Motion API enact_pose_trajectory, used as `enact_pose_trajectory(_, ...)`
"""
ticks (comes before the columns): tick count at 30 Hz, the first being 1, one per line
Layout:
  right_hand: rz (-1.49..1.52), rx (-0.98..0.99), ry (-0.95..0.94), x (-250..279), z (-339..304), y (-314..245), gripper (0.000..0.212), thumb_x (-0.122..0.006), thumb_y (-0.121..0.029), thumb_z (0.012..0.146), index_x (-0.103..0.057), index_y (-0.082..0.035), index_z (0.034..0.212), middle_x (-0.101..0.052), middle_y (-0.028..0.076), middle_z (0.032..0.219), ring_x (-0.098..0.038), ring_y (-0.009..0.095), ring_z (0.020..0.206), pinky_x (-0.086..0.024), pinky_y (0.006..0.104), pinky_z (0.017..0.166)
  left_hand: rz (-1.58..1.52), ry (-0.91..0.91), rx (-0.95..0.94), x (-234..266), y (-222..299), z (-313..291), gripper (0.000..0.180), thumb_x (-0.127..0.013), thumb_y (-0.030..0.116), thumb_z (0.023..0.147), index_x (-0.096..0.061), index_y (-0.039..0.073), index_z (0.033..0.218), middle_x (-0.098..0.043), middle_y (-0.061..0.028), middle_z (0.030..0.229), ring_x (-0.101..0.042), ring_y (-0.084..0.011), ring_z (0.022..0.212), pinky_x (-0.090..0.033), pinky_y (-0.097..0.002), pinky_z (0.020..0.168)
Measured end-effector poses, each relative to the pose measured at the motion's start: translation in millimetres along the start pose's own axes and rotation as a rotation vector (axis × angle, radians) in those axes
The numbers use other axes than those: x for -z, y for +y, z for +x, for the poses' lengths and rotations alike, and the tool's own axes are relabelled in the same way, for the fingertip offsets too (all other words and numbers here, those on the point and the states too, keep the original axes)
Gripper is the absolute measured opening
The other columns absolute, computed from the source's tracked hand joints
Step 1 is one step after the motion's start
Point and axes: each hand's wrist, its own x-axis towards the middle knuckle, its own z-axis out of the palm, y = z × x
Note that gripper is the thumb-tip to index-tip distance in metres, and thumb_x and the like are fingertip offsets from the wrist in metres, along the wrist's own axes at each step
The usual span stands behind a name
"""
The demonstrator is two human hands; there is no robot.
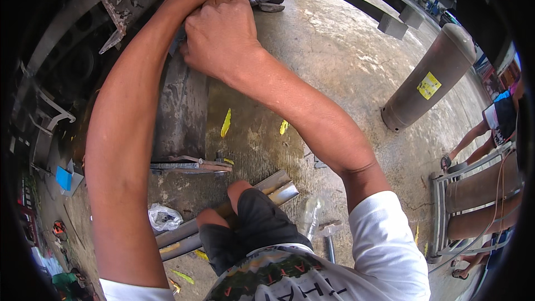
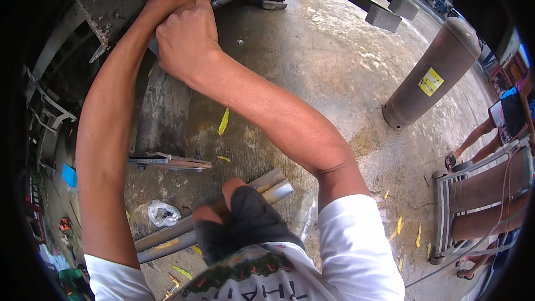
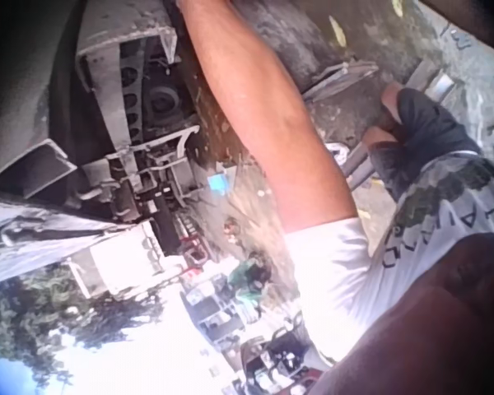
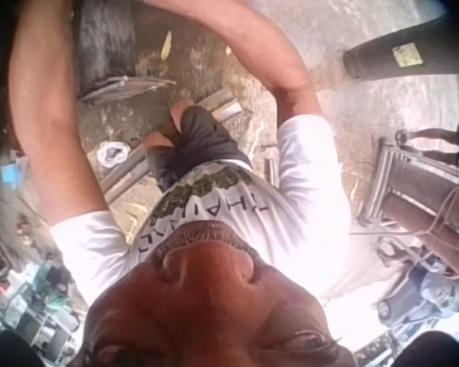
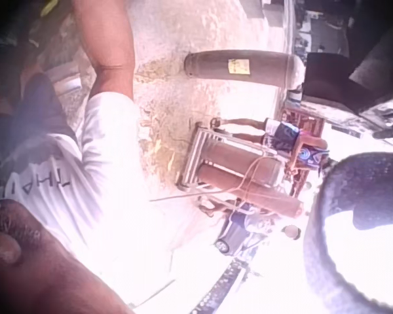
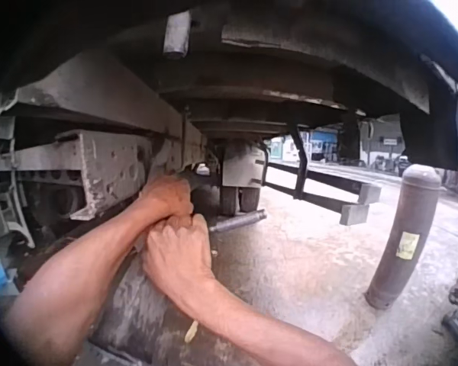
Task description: The person works under a raised vehicle, using a hammer and wrench to adjust and tighten bolts on a metal suspension bracket. They insert bolts and tighten them with a wrench, focusing on securing the bracket to the vehicle frame.
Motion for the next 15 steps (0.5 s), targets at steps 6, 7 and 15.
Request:
enact_pose_trajectory(6,1.005,-0.605,0.027,-40,-15,-18,0.044,-0.061,-0.034,0.093,-0.062,0.009,0.100,-0.072,0.023,0.079,-0.073,0.040,0.087,-0.055,0.0483,0.077,-0.034,-0.051,0.020,4,10,1,0.038,-0.057,0.021,0.084,-0.074,0.006,0.115,-0.072,-0.0175,0.119,-0.070,-0.0368,0.110,-0.056,-0.0490,0.094)
enact_pose_trajectory(7,0.993,-0.574,0.026,-35,-15,-17,0.043,-0.060,-0.032,0.095,-0.061,0.010,0.101,-0.071,0.026,0.082,-0.073,0.043,0.085,-0.055,0.0496,0.079,-0.040,-0.052,0.021,4,10,0,0.038,-0.058,0.022,0.084,-0.074,0.005,0.114,-0.073,-0.0174,0.119,-0.070,-0.0362,0.110,-0.056,-0.0487,0.094)
enact_pose_trajectory(15,0.126,-0.104,0.123,-18,-10,2,0.049,-0.061,-0.036,0.092,-0.060,0.011,0.107,-0.070,0.029,0.087,-0.071,0.042,0.088,-0.055,0.0498,0.079,-0.007,-0.058,0.007,9,6,-1,0.038,-0.058,0.024,0.084,-0.074,0.006,0.115,-0.073,-0.0169,0.119,-0.070,-0.0338,0.112,-0.055,-0.0466,0.097)
